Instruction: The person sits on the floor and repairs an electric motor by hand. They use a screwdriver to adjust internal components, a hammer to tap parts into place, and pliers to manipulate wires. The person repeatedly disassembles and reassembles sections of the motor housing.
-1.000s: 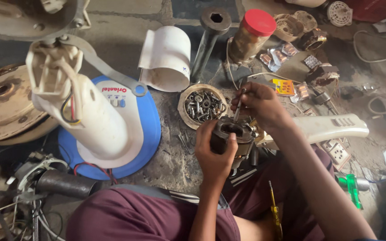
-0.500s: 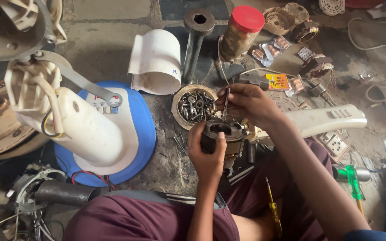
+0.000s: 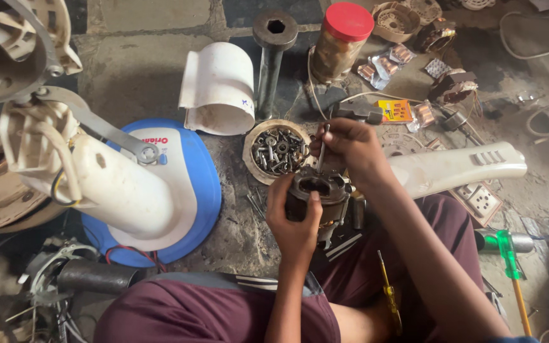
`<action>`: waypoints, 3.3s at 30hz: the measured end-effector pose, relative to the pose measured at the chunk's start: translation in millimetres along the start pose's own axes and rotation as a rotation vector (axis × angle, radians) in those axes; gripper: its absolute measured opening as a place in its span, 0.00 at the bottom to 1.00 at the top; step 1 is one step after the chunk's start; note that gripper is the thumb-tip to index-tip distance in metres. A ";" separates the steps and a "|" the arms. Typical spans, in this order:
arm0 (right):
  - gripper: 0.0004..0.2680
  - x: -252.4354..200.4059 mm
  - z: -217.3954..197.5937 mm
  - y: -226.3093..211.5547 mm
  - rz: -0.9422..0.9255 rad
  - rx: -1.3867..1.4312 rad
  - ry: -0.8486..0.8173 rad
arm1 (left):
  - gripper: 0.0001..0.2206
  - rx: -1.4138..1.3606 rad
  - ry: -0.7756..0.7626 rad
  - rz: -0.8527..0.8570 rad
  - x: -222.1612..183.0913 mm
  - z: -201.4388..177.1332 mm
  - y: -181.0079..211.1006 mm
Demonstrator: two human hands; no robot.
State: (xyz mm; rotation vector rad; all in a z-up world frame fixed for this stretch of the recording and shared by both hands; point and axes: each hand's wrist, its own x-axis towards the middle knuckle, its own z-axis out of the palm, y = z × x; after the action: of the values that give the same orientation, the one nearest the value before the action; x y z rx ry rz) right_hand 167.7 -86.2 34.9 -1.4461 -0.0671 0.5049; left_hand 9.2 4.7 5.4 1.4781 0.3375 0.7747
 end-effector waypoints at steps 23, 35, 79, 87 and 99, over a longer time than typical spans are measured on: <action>0.07 -26.0 1.1 16.1 -0.205 -0.068 -0.011 | 0.21 0.039 0.014 0.100 -13.3 -0.3 -2.0; 0.13 -81.5 -29.5 31.3 -0.239 -0.367 0.215 | 0.18 -0.079 0.083 -0.230 -11.7 10.1 -25.5; 0.19 -184.8 -23.8 70.6 0.263 0.136 -0.132 | 0.33 0.113 -0.211 -0.640 44.0 1.5 -16.4; 0.27 -189.5 -20.8 73.7 0.248 -0.153 0.042 | 0.37 0.185 -0.199 -0.574 62.0 11.9 -28.3; 0.31 -187.7 2.1 89.8 -0.421 -0.170 0.073 | 0.47 0.303 -0.354 -0.816 110.2 18.4 -41.1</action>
State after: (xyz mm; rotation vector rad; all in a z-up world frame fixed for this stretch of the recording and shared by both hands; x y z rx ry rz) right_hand -26.8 -150.0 -2.7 -1.5615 -0.3556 0.1029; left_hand 111.0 65.5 -4.7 1.5396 0.7427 -0.1983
